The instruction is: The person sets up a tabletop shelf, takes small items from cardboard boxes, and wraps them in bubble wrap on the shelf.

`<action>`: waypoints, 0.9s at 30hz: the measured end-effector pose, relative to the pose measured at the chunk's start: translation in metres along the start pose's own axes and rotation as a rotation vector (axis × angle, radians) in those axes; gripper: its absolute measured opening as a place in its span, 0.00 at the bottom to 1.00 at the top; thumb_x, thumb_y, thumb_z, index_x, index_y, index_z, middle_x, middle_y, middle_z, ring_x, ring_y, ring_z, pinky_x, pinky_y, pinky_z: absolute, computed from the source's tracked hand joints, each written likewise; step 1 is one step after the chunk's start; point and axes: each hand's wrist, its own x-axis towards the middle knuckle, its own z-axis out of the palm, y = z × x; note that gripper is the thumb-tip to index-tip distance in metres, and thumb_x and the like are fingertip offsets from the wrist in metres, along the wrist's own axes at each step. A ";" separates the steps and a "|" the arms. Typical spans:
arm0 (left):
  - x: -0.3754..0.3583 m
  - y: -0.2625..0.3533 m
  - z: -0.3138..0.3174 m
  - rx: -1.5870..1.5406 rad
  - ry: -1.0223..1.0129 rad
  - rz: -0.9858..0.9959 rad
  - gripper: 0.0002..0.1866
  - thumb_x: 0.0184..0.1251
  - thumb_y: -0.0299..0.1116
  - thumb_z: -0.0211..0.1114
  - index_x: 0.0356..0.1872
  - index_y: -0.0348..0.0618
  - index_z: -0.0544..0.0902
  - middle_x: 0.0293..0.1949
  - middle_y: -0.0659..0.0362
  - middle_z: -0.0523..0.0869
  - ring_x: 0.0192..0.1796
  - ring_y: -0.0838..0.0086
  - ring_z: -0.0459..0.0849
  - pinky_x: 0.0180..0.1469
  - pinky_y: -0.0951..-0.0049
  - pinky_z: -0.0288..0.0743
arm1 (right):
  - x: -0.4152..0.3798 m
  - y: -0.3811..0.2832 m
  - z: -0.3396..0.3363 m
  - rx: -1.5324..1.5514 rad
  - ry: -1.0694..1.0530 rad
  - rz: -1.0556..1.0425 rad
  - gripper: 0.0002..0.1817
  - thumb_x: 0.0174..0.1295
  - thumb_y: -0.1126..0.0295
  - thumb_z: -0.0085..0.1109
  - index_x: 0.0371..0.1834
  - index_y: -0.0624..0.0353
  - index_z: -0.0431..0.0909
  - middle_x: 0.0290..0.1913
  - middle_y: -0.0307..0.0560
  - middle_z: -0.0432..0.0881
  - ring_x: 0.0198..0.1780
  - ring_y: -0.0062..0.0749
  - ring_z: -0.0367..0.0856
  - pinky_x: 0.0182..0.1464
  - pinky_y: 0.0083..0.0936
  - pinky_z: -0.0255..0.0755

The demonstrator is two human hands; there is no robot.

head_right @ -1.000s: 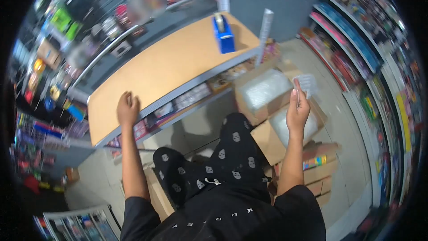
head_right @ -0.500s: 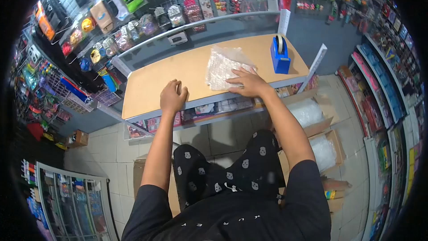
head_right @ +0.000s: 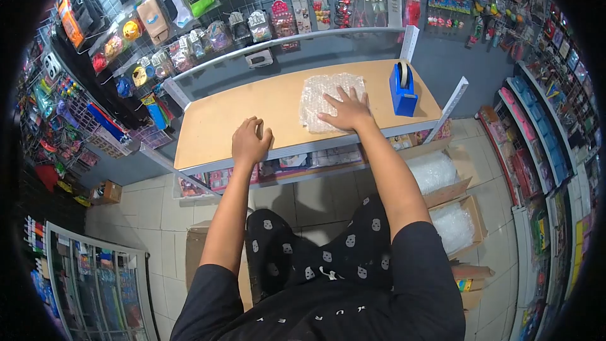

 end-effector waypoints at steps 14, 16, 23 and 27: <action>0.002 -0.009 0.007 -0.010 0.175 0.155 0.21 0.65 0.45 0.68 0.50 0.38 0.87 0.55 0.47 0.88 0.58 0.49 0.85 0.63 0.53 0.77 | -0.002 0.015 0.014 0.109 0.303 -0.125 0.37 0.66 0.30 0.54 0.68 0.43 0.80 0.72 0.53 0.73 0.75 0.55 0.69 0.75 0.66 0.56; 0.002 -0.010 0.010 -0.082 0.133 0.112 0.21 0.65 0.44 0.69 0.51 0.38 0.86 0.55 0.46 0.88 0.58 0.49 0.85 0.63 0.53 0.78 | -0.005 0.012 0.018 0.018 0.342 -0.092 0.27 0.71 0.37 0.53 0.49 0.47 0.88 0.52 0.46 0.85 0.61 0.48 0.81 0.65 0.63 0.67; 0.012 -0.038 0.031 -0.326 -0.077 0.054 0.26 0.76 0.38 0.67 0.65 0.26 0.77 0.67 0.41 0.80 0.70 0.58 0.81 0.69 0.65 0.77 | -0.101 -0.010 0.004 0.576 0.667 -0.116 0.25 0.72 0.46 0.59 0.55 0.57 0.83 0.58 0.54 0.84 0.61 0.50 0.83 0.67 0.49 0.73; 0.019 -0.051 0.028 -0.147 -0.148 0.145 0.32 0.80 0.47 0.63 0.68 0.25 0.75 0.72 0.39 0.76 0.75 0.52 0.75 0.75 0.61 0.68 | -0.246 -0.008 0.024 0.947 0.620 -0.341 0.12 0.70 0.63 0.67 0.46 0.60 0.84 0.45 0.50 0.86 0.46 0.43 0.87 0.51 0.36 0.79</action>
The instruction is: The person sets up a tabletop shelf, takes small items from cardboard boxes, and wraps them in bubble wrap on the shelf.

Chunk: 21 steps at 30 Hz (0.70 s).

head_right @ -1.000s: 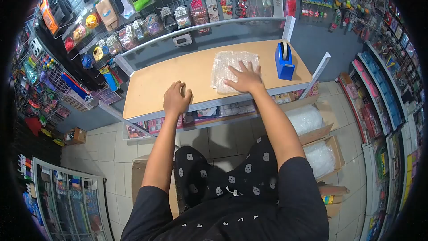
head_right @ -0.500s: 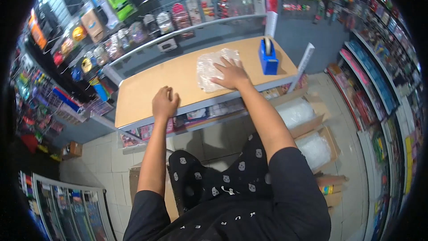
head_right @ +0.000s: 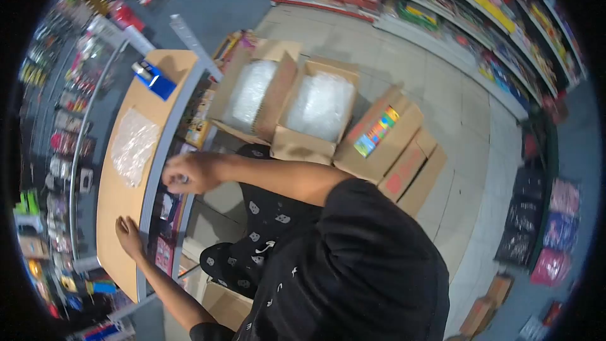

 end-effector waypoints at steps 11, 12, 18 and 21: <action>0.041 -0.057 0.014 -0.295 -0.108 -0.138 0.30 0.78 0.40 0.68 0.68 0.25 0.73 0.58 0.45 0.81 0.51 0.68 0.84 0.50 0.74 0.84 | -0.365 -0.036 -0.179 -0.537 0.803 1.075 0.12 0.70 0.61 0.67 0.49 0.56 0.87 0.47 0.47 0.91 0.48 0.37 0.91 0.50 0.34 0.82; 0.046 -0.046 0.011 -0.072 -0.121 -0.133 0.30 0.77 0.41 0.69 0.67 0.25 0.73 0.57 0.45 0.81 0.51 0.68 0.84 0.49 0.73 0.83 | -0.383 -0.042 -0.185 -0.627 0.599 1.296 0.15 0.71 0.58 0.65 0.52 0.55 0.85 0.51 0.49 0.90 0.52 0.41 0.89 0.53 0.38 0.82; 0.014 0.089 0.037 -0.175 0.154 0.129 0.30 0.74 0.40 0.72 0.68 0.29 0.75 0.62 0.43 0.82 0.63 0.55 0.80 0.69 0.58 0.72 | -0.424 -0.038 -0.164 -0.683 0.193 1.671 0.26 0.73 0.47 0.58 0.63 0.54 0.79 0.55 0.63 0.87 0.59 0.57 0.85 0.61 0.48 0.79; -0.035 0.190 0.057 -0.273 0.169 0.451 0.29 0.73 0.36 0.73 0.68 0.31 0.75 0.65 0.45 0.81 0.67 0.55 0.78 0.72 0.58 0.67 | -0.424 -0.031 -0.165 -0.703 0.211 1.746 0.26 0.73 0.48 0.58 0.61 0.57 0.80 0.55 0.64 0.86 0.58 0.58 0.85 0.62 0.48 0.79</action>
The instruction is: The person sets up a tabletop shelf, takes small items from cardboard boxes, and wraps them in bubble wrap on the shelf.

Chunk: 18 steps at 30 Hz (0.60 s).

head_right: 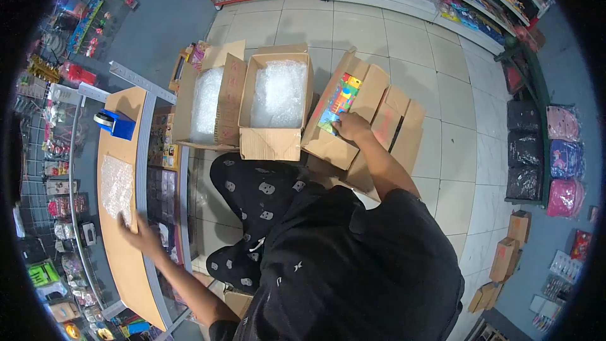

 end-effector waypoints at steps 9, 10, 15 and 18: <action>-0.089 0.212 0.109 -0.577 -0.721 0.229 0.22 0.67 0.31 0.74 0.59 0.37 0.81 0.57 0.45 0.86 0.61 0.52 0.84 0.66 0.57 0.75 | -0.030 0.042 -0.006 0.107 0.088 0.047 0.21 0.66 0.58 0.65 0.54 0.62 0.82 0.56 0.63 0.86 0.60 0.57 0.85 0.61 0.47 0.80; -0.100 0.225 0.121 -0.589 -0.816 0.297 0.21 0.67 0.32 0.74 0.59 0.39 0.82 0.56 0.45 0.86 0.61 0.50 0.84 0.66 0.57 0.75 | -0.038 0.045 -0.011 0.167 0.082 0.025 0.20 0.65 0.59 0.66 0.53 0.62 0.82 0.56 0.64 0.85 0.61 0.57 0.84 0.60 0.47 0.80; -0.145 0.293 0.163 -0.824 -1.198 0.535 0.24 0.69 0.34 0.72 0.64 0.42 0.79 0.62 0.45 0.83 0.67 0.47 0.80 0.70 0.54 0.72 | -0.074 0.055 -0.017 0.156 0.239 0.038 0.14 0.59 0.62 0.70 0.44 0.57 0.86 0.53 0.59 0.84 0.59 0.53 0.84 0.61 0.45 0.79; -0.171 0.315 0.187 -0.801 -1.301 0.661 0.27 0.69 0.35 0.71 0.68 0.43 0.77 0.69 0.47 0.77 0.73 0.48 0.74 0.74 0.53 0.69 | -0.082 0.069 -0.009 0.137 0.308 0.012 0.13 0.57 0.63 0.71 0.43 0.57 0.87 0.55 0.57 0.82 0.60 0.53 0.82 0.62 0.44 0.78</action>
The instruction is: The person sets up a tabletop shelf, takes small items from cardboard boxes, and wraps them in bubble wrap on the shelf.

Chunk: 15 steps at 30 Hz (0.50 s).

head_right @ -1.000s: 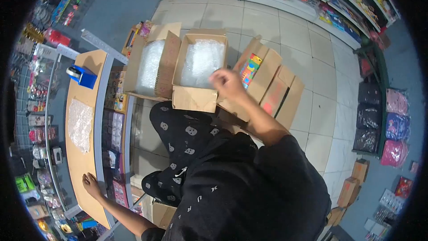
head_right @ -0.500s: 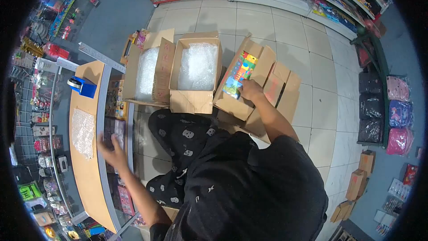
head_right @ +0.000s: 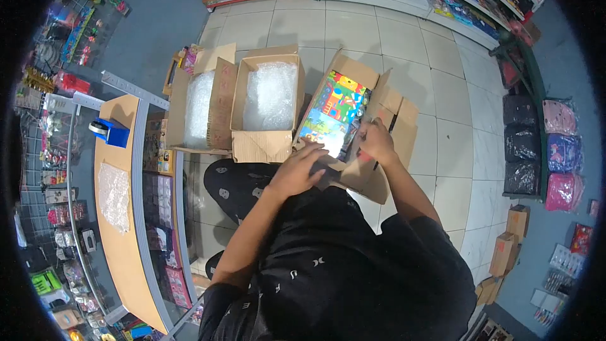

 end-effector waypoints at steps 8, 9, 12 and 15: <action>-0.011 -0.034 0.034 0.299 -0.023 -0.155 0.23 0.68 0.40 0.70 0.62 0.47 0.81 0.66 0.53 0.80 0.73 0.58 0.74 0.70 0.53 0.67 | -0.008 0.013 -0.009 -0.159 0.005 -0.030 0.13 0.55 0.68 0.70 0.44 0.57 0.89 0.56 0.56 0.82 0.61 0.52 0.82 0.63 0.43 0.79; -0.017 -0.031 0.033 0.305 -0.024 -0.198 0.21 0.68 0.40 0.70 0.59 0.47 0.82 0.62 0.54 0.82 0.69 0.57 0.76 0.66 0.53 0.69 | -0.005 0.008 -0.010 -0.217 -0.006 -0.029 0.13 0.55 0.69 0.69 0.44 0.57 0.89 0.55 0.57 0.83 0.60 0.52 0.83 0.62 0.44 0.79; -0.036 -0.036 0.038 0.251 0.058 -0.275 0.17 0.67 0.40 0.71 0.53 0.47 0.84 0.53 0.53 0.87 0.60 0.55 0.82 0.57 0.53 0.73 | 0.009 -0.013 -0.008 -0.327 -0.079 -0.038 0.12 0.55 0.73 0.67 0.44 0.59 0.89 0.53 0.59 0.86 0.58 0.53 0.86 0.58 0.46 0.81; -0.043 -0.039 0.037 0.154 0.021 -0.437 0.20 0.66 0.38 0.71 0.57 0.46 0.83 0.54 0.53 0.87 0.62 0.54 0.82 0.60 0.53 0.74 | 0.022 -0.040 -0.003 -0.212 -0.199 0.001 0.13 0.54 0.77 0.65 0.44 0.60 0.89 0.50 0.63 0.87 0.57 0.56 0.87 0.54 0.47 0.83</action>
